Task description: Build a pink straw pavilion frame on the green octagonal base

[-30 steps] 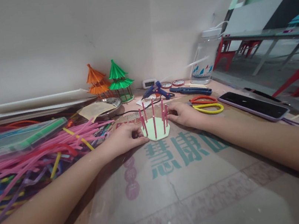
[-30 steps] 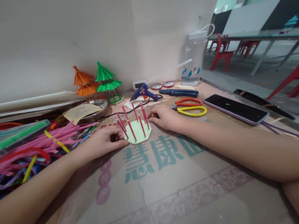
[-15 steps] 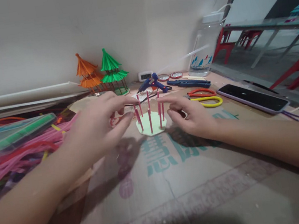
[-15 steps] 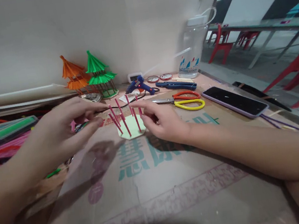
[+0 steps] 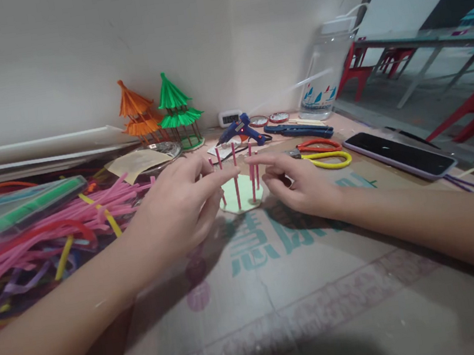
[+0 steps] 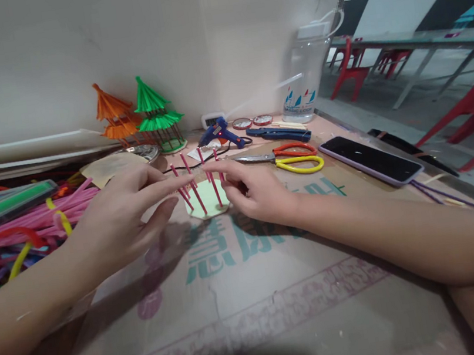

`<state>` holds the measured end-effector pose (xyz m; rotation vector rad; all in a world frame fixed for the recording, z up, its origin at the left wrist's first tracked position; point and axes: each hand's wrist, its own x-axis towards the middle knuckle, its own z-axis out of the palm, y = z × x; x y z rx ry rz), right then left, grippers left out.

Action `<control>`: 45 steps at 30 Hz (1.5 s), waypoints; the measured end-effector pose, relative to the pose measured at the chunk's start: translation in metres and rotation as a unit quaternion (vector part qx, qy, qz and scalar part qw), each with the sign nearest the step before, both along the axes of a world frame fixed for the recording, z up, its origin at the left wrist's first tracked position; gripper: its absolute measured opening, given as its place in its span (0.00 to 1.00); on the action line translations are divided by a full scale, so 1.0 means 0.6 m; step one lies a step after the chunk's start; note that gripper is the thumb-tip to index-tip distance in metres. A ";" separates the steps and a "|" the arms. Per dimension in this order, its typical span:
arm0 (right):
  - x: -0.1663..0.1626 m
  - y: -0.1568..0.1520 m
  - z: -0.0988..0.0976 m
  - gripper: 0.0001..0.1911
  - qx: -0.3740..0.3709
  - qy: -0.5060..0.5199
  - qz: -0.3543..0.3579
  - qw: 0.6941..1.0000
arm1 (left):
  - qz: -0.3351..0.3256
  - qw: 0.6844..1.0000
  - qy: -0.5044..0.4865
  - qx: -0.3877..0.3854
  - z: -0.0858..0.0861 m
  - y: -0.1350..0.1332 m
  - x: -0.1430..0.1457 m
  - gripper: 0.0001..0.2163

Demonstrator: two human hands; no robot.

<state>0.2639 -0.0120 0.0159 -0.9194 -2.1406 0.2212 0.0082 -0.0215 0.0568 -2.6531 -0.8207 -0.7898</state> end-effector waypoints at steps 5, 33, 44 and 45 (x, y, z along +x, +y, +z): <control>0.000 -0.001 0.000 0.25 -0.001 -0.004 -0.001 1.000 | -0.004 1.000 0.003 0.000 0.002 0.002 0.001 0.20; 0.003 0.012 -0.018 0.23 0.047 0.037 0.052 0.997 | -0.009 1.000 -0.003 0.008 -0.008 0.014 -0.007 0.19; 0.002 0.015 -0.019 0.23 0.067 0.031 0.050 0.996 | -0.006 1.000 0.008 -0.012 -0.008 0.012 -0.006 0.19; 0.002 0.015 -0.020 0.23 0.069 0.031 0.049 0.996 | -0.006 1.000 0.008 -0.012 -0.008 0.012 -0.006 0.19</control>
